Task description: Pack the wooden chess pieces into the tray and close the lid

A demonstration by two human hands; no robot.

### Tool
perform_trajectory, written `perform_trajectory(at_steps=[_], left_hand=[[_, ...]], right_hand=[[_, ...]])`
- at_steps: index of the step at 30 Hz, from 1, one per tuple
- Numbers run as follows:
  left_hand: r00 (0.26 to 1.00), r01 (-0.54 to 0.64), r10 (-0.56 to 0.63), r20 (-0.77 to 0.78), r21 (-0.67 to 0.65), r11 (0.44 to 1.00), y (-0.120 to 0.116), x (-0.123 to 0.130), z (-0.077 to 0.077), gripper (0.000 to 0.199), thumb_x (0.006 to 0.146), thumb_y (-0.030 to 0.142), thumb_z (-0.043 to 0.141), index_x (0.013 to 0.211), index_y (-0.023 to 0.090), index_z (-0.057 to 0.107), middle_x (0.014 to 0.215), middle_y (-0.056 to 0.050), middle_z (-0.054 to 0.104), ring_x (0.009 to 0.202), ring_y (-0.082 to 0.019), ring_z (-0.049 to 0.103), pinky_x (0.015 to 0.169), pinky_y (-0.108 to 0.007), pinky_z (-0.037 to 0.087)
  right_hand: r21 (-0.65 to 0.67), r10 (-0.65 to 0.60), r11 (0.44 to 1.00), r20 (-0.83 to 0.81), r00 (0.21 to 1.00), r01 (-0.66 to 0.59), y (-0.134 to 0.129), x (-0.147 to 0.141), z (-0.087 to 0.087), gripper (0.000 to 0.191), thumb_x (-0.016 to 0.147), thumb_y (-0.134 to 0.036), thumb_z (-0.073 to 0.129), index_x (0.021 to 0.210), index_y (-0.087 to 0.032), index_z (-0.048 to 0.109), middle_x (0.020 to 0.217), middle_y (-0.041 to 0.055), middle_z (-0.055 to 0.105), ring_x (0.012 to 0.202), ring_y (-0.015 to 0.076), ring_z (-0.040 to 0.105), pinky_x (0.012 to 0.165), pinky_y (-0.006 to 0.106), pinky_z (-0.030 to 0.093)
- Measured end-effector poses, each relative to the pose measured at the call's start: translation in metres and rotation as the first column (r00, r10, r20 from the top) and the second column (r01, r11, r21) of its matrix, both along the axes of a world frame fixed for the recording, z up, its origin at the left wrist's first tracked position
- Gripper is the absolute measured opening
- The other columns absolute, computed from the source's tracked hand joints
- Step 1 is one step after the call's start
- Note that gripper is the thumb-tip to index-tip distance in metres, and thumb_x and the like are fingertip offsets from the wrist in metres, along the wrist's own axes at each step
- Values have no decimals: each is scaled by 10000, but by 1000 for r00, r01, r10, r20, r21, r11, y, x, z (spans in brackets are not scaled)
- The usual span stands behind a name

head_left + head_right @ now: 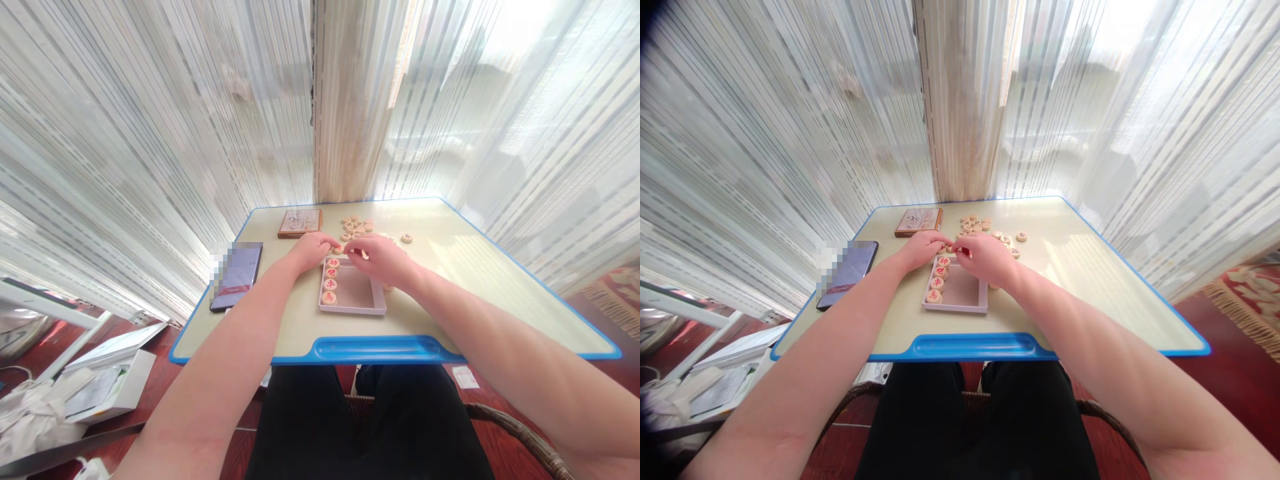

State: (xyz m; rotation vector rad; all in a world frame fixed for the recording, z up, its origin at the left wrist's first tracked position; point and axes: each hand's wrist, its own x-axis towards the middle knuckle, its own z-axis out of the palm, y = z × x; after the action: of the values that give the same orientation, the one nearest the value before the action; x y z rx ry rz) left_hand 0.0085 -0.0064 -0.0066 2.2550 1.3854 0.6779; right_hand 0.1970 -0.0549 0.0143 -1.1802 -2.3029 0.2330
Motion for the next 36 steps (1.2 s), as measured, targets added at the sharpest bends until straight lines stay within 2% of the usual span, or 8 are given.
perform_trajectory(at_steps=[3, 7, 13, 16, 19, 24, 30, 36], left_hand=[[999, 23, -22, -30, 12, 1000, -1, 1, 1, 413, 744, 145, 392, 960, 208, 738, 1071, -11, 700, 1041, -180, 599, 969, -276, 435], [1000, 24, -24, 5, -27, 999, -2, 1, 0, 440, 726, 119, 388, 986, 208, 732, 1092, -10, 696, 1065, -178, 595, 982, -279, 427], [993, -18, 30, 118, -107, 994, 0, -1, -1, 430, 680, 88, 402, 906, 199, 750, 984, 0, 726, 967, -166, 631, 936, -265, 463], [990, -14, 30, 141, -119, 993, 0, -2, -1, 425, 664, 84, 401, 873, 193, 756, 945, -4, 732, 932, -165, 637, 914, -264, 474], [985, -28, 49, 163, -128, 991, 0, -1, 0, 411, 668, 95, 411, 874, 189, 753, 946, -7, 732, 944, -166, 633, 911, -264, 477], [986, -40, 60, 158, -128, 991, -2, 0, 0, 372, 684, 117, 434, 871, 187, 748, 969, -7, 727, 971, -170, 626, 935, -268, 464], [985, -29, 51, 165, -133, 991, 1, -1, -1, 387, 668, 95, 427, 862, 187, 749, 966, -9, 728, 976, -171, 625, 935, -267, 465], [985, -30, 50, 165, -122, 992, 2, -1, -3, 391, 661, 93, 428, 863, 186, 749, 961, -10, 728, 970, -174, 627, 921, -268, 474]], right_hand=[[39, 5, 999, 7, 1000, -5, 15, 6, -9, 245, 818, -201, 492, 889, -195, 727, 929, 79, 672, 901, 206, 555, 826, 322, 410], [18, 83, 996, 41, 996, -84, 25, 9, -17, 248, 841, -264, 505, 892, -215, 743, 1040, 48, 691, 953, 209, 551, 915, 354, 379], [-1, 85, 996, 86, 993, -86, 23, 10, -14, 302, 868, -377, 498, 942, -203, 734, 1061, 63, 693, 1003, 225, 547, 924, 374, 377], [-7, 150, 989, 92, 984, -150, 21, 9, -12, 318, 873, -398, 499, 1024, -216, 712, 1138, 54, 673, 1065, 223, 541, 957, 376, 362], [-24, 197, 980, 112, 974, -195, 21, 9, -11, 313, 889, -398, 478, 981, -222, 720, 1126, 43, 682, 1049, 216, 558, 968, 384, 353], [-16, 141, 990, 117, 983, -140, 23, 10, -14, 335, 868, -440, 500, 965, -209, 722, 1105, 64, 683, 1021, 233, 559, 941, 395, 369], [-75, 116, 992, 190, 975, -104, 25, 13, -18, 395, 864, -509, 478, 1077, -273, 712, 1287, 54, 588, 1149, 275, 473, 990, 432, 303], [-80, 167, 985, 205, 964, -153, 23, 13, -14, 421, 882, -506, 431, 1087, -263, 707, 1271, 49, 596, 1124, 271, 481, 976, 443, 305]])
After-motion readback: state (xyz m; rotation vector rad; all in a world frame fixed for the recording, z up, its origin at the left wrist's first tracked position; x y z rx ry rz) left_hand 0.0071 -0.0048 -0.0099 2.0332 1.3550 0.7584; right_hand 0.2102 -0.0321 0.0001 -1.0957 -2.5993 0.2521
